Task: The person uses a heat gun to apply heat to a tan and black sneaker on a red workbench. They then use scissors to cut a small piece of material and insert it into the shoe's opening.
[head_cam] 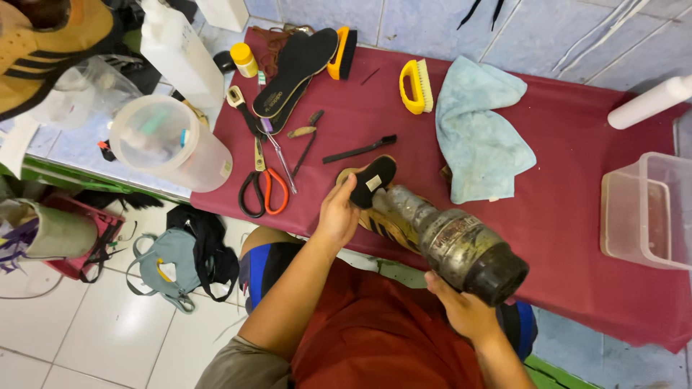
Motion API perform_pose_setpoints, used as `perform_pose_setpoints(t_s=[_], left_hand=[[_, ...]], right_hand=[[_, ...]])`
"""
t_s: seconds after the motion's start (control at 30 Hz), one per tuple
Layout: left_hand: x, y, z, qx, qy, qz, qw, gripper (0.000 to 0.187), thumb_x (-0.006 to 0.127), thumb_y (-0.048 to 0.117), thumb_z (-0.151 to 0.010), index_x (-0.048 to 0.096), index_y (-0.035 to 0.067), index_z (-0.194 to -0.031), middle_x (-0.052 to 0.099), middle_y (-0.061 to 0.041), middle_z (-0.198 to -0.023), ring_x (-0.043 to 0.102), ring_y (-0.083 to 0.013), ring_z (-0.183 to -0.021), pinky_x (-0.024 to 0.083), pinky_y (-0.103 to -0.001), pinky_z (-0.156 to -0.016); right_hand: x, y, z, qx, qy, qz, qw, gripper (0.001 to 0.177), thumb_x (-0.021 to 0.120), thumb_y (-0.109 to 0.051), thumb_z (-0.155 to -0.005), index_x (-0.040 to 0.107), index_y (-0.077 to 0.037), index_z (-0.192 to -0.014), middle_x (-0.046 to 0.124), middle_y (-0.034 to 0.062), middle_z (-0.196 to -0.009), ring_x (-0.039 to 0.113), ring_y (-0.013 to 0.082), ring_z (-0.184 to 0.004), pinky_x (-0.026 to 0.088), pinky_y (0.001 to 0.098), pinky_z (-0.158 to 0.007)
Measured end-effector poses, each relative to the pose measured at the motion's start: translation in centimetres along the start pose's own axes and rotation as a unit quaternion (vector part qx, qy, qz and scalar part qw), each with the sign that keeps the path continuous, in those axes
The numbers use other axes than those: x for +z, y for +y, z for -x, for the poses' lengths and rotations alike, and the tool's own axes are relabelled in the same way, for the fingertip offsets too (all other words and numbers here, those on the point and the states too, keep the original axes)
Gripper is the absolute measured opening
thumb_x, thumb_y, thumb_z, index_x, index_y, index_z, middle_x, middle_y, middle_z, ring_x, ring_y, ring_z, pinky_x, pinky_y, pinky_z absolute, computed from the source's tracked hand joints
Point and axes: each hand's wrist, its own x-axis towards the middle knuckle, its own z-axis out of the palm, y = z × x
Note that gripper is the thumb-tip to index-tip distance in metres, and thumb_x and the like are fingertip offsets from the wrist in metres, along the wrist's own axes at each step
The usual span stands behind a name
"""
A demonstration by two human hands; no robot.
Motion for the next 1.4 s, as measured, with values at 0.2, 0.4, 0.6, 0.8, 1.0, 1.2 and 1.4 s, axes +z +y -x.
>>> perform_pose_setpoints(t_s=[0.2,0.4,0.6,0.8,1.0,1.2,1.4], left_hand=[[-1.3,-0.7,-0.6,0.007,-0.01,0.01,1.0,0.035,0.061,0.018,-0.101,0.067,-0.006,-0.126,0.073,-0.017,-0.12,0.069,-0.0239,-0.109,0.055,-0.033,-0.095],[-1.4,-0.5,-0.1,0.016,-0.031,-0.027,0.999,0.037,0.059,0.024,-0.102,0.065,-0.001,-0.128,0.071,-0.015,-0.124,0.067,-0.0249,-0.115,0.053,-0.034,-0.099],[-0.5,0.1,1.2,0.057,-0.09,-0.086,0.991,0.048,0.049,0.03,-0.106,0.06,-0.004,-0.137,0.063,-0.017,-0.139,0.059,-0.0264,-0.13,0.046,-0.034,-0.112],[0.1,1.0,3.8,0.212,-0.144,-0.398,0.881,0.071,0.043,0.059,-0.102,0.05,0.004,-0.147,0.053,-0.013,-0.151,0.045,-0.0234,-0.144,0.031,-0.04,-0.122],[0.7,0.3,5.4,0.318,-0.185,-0.442,0.818,0.049,0.054,0.029,-0.106,0.049,-0.001,-0.145,0.056,-0.016,-0.145,0.051,-0.0279,-0.138,0.038,-0.043,-0.12],[1.3,0.5,5.9,0.336,-0.207,-0.459,0.796,0.051,0.045,0.033,-0.11,0.047,-0.003,-0.146,0.054,-0.019,-0.147,0.048,-0.0328,-0.142,0.031,-0.048,-0.125],[0.0,-0.3,5.3,0.348,-0.195,-0.493,0.773,0.051,0.047,0.034,-0.109,0.049,-0.006,-0.142,0.055,-0.022,-0.146,0.05,-0.0347,-0.141,0.029,-0.049,-0.126]], right_hand=[[-6.1,-6.7,-7.3,0.326,0.079,-0.295,0.895,0.037,0.077,-0.033,-0.084,0.074,-0.01,-0.113,0.072,0.0049,-0.126,0.065,0.0202,-0.123,0.05,0.0355,-0.109],[-7.2,-6.0,-8.1,0.386,0.045,-0.262,0.883,0.035,0.076,-0.035,-0.086,0.084,-0.004,-0.072,0.082,0.0007,-0.077,0.076,0.0108,-0.082,0.056,0.0252,-0.092],[-8.4,-6.5,-9.0,0.416,0.037,-0.292,0.86,0.041,0.074,-0.038,-0.085,0.081,-0.003,-0.064,0.082,0.0056,-0.073,0.078,0.0196,-0.081,0.06,0.035,-0.082],[-7.8,-6.0,-7.0,0.413,0.047,-0.275,0.867,0.038,0.075,-0.031,-0.088,0.08,-0.004,-0.062,0.081,0.0022,-0.07,0.076,0.0128,-0.077,0.056,0.0285,-0.084],[-10.0,-7.4,-7.3,0.349,0.024,-0.286,0.892,0.044,0.065,-0.038,-0.092,0.074,-0.007,-0.062,0.075,0.0023,-0.063,0.072,0.0166,-0.065,0.057,0.0307,-0.075],[-10.5,-6.2,-4.1,0.408,0.015,-0.244,0.88,0.048,0.066,-0.034,-0.095,0.071,-0.007,-0.055,0.076,-0.001,-0.07,0.071,0.0139,-0.081,0.046,0.0284,-0.094],[-11.7,-6.5,-1.6,0.48,0.06,-0.25,0.839,0.031,0.072,-0.025,-0.093,0.076,-0.008,-0.068,0.075,0.0017,-0.069,0.067,0.0135,-0.069,0.05,0.0267,-0.076]])
